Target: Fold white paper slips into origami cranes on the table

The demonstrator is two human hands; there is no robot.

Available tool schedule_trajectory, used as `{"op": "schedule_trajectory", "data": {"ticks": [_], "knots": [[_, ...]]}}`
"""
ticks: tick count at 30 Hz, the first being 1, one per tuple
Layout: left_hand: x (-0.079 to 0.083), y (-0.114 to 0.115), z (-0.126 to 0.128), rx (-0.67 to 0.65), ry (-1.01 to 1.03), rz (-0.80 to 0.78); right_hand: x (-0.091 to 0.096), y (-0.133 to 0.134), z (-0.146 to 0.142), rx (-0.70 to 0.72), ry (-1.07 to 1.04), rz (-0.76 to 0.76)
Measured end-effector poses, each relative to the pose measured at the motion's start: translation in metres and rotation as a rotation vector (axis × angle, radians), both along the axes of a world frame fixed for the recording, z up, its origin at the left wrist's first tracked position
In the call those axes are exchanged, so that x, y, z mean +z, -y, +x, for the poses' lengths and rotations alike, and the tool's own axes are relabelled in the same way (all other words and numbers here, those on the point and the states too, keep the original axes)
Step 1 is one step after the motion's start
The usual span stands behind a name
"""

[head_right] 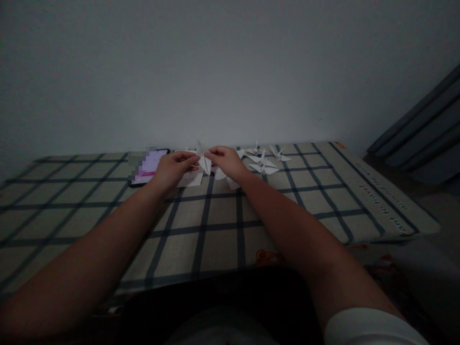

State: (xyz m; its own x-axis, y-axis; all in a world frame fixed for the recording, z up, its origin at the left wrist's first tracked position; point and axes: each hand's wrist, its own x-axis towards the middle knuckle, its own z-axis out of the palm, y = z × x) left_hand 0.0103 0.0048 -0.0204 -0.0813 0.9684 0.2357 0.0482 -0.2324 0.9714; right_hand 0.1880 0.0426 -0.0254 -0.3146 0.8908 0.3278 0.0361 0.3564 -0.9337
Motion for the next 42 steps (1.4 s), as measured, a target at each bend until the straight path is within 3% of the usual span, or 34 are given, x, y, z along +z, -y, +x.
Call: {"op": "schedule_trajectory", "data": {"ticks": [7,14,23,28,35,42], "knots": [[-0.001,-0.003,0.000,-0.040,0.090,-0.056,0.004,0.002,0.001,-0.051,-0.028,-0.014],[0.000,-0.004,-0.002,-0.046,0.090,-0.014,-0.003,-0.001,-0.001,0.088,-0.218,-0.169],[0.005,0.003,0.004,-0.031,0.142,-0.036,-0.001,0.000,-0.004,0.052,-0.132,-0.062],[0.002,0.002,0.005,-0.081,0.174,-0.049,-0.001,0.003,-0.003,0.096,-0.148,-0.118],[0.001,0.000,0.001,-0.032,0.167,-0.076,-0.001,0.009,-0.003,0.185,-0.097,-0.114],[0.006,0.001,0.002,-0.002,0.205,-0.110,-0.003,0.005,0.000,0.184,-0.023,-0.041]]}}
